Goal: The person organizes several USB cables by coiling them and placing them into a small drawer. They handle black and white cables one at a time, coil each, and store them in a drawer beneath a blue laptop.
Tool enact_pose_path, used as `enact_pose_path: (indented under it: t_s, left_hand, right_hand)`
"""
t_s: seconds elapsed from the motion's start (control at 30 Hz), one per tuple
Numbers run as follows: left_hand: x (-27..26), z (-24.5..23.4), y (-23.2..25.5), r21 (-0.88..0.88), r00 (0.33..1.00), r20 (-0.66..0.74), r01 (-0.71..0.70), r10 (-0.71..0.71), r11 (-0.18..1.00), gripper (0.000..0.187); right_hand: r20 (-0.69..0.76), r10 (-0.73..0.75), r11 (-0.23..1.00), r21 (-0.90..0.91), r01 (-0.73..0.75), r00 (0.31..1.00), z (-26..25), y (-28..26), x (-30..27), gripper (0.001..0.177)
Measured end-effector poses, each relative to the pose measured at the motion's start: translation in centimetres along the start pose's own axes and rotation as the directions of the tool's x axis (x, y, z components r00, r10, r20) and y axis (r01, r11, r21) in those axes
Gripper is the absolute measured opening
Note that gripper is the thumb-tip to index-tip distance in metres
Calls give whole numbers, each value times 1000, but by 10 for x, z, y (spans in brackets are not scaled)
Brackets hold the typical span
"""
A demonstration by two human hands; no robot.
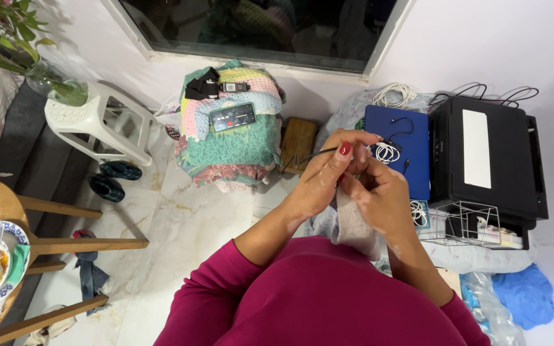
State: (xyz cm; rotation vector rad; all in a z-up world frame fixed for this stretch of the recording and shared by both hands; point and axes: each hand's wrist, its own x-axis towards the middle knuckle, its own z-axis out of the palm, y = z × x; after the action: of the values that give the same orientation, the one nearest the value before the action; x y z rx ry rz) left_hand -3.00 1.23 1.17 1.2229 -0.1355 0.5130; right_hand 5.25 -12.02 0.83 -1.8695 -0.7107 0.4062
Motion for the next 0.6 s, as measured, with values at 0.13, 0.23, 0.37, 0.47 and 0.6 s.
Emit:
enact_pose_path:
  t_s: [0.13, 0.23, 0.37, 0.47, 0.6]
  left_hand:
    - [4, -9, 2, -150, 996, 86, 48, -36, 988, 41]
    - [3, -20, -2, -110, 987, 94, 141, -131, 984, 39]
    - [-1, -35, -13, -197, 965, 108, 256, -239, 946, 37]
    - [-3, -40, -24, -368, 957, 164, 283, -238, 886, 37]
    - [-6, -35, -42, -578, 978, 116, 208, -173, 789, 34]
  right_hand:
    - [107, 38, 952, 300, -68, 994, -7, 19, 5, 12]
    - [197, -12, 874, 478, -85, 980, -10, 31, 9, 15]
    - [264, -23, 840, 528, -125, 964, -14, 41, 7, 18]
    - [270, -12, 837, 530, -139, 963, -13, 42, 7, 23]
    - [216, -18, 862, 499, -95, 976, -11, 37, 9, 24]
